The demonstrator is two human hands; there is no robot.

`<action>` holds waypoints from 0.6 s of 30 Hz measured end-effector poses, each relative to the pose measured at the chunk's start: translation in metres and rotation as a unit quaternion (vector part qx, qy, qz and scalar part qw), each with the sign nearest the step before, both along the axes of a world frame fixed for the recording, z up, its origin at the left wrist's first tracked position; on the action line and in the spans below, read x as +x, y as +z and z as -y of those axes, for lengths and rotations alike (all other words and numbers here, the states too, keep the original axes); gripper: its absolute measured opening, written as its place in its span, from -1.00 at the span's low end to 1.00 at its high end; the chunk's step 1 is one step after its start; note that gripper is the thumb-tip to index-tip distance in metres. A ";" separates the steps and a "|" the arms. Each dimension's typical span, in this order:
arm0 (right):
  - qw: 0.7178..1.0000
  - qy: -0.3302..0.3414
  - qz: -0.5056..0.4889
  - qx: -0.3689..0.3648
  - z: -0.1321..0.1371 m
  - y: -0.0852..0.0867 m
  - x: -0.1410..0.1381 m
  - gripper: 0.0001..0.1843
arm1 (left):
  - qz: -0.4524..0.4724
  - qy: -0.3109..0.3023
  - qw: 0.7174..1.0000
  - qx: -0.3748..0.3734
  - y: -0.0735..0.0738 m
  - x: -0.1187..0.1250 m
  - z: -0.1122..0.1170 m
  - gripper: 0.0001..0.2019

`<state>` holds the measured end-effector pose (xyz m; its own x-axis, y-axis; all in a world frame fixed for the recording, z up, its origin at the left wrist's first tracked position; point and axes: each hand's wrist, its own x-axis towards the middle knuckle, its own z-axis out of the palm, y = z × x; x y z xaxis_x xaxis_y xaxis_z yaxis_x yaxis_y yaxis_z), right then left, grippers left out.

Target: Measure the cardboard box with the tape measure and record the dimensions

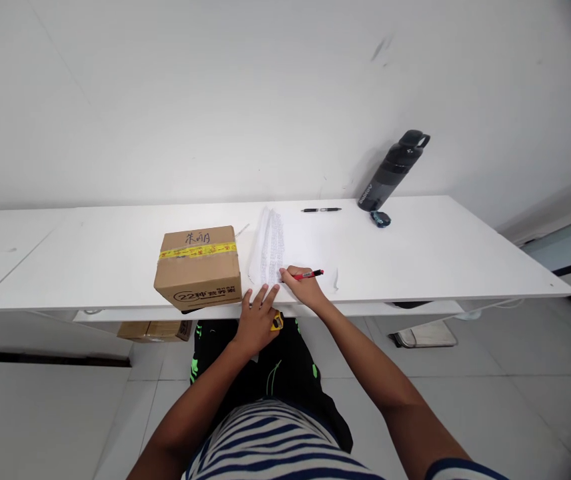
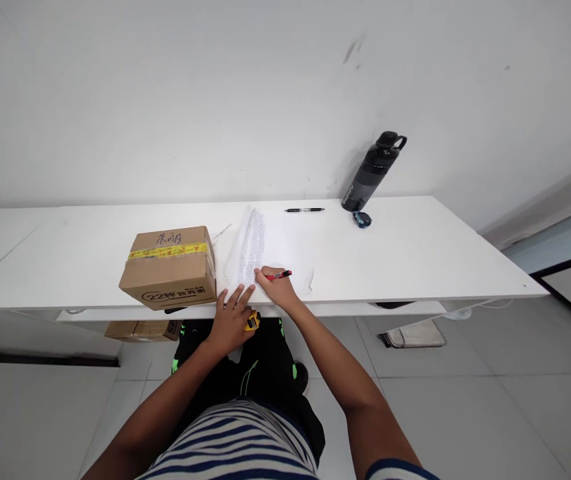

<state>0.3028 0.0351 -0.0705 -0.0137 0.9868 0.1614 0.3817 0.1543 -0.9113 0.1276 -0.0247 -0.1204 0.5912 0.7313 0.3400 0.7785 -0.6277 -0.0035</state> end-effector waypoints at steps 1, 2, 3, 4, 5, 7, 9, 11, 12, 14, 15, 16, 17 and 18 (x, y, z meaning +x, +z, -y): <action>1.000 -0.003 0.000 0.002 0.000 0.000 0.000 -0.52 | 0.000 0.000 1.000 0.000 0.000 0.000 0.000 -0.74; 1.000 -0.007 0.001 0.004 0.001 0.000 -0.001 -0.52 | 0.001 -0.001 1.000 0.000 0.000 0.000 0.000 -0.74; 1.000 -0.011 0.000 0.006 0.001 0.000 -0.001 -0.52 | 0.001 -0.002 1.000 -0.001 0.001 0.000 0.000 -0.74; 1.000 -0.015 0.000 0.007 0.001 -0.001 -0.001 -0.52 | 0.000 -0.003 1.000 -0.001 0.001 -0.001 0.001 -0.74; 1.000 -0.017 0.000 0.008 0.001 -0.001 -0.001 -0.52 | -0.001 -0.003 1.000 -0.001 0.002 -0.001 0.001 -0.73; 1.000 -0.015 0.001 0.009 0.001 -0.001 -0.001 -0.51 | -0.003 -0.005 1.000 -0.001 0.003 -0.001 0.001 -0.72; 1.000 -0.009 0.001 0.009 0.001 -0.001 -0.001 -0.51 | -0.005 -0.005 1.000 -0.002 0.004 -0.001 0.002 -0.71; 1.000 -0.008 0.000 0.010 0.001 -0.001 -0.001 -0.51 | -0.007 -0.003 1.000 -0.006 0.005 -0.001 0.002 -0.70; 1.000 -0.009 0.000 0.010 0.002 -0.001 -0.001 -0.52 | -0.007 -0.002 1.000 -0.008 0.006 -0.001 0.003 -0.70; 1.000 -0.011 0.001 0.011 0.002 -0.001 -0.001 -0.52 | -0.005 -0.003 1.000 -0.011 0.006 -0.001 0.003 -0.69; 1.000 -0.011 0.001 0.011 0.002 -0.002 -0.001 -0.53 | -0.003 -0.003 1.000 -0.012 0.006 -0.001 0.003 -0.69; 1.000 -0.011 0.002 0.012 0.002 -0.002 -0.001 -0.52 | 0.000 -0.003 1.000 -0.012 0.006 -0.001 0.003 -0.69; 1.000 -0.011 0.003 0.013 0.002 -0.002 -0.001 -0.52 | 0.001 -0.002 1.000 -0.012 0.007 -0.001 0.003 -0.69; 1.000 -0.012 0.004 0.014 0.003 -0.003 -0.001 -0.52 | 0.002 0.000 1.000 -0.012 0.007 -0.002 0.003 -0.69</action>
<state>0.3020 0.0326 -0.0732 0.0089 0.9820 0.1886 0.3932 0.1699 -0.9036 0.1261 -0.0278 -0.1138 0.5904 0.7391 0.3242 0.7782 -0.6279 0.0145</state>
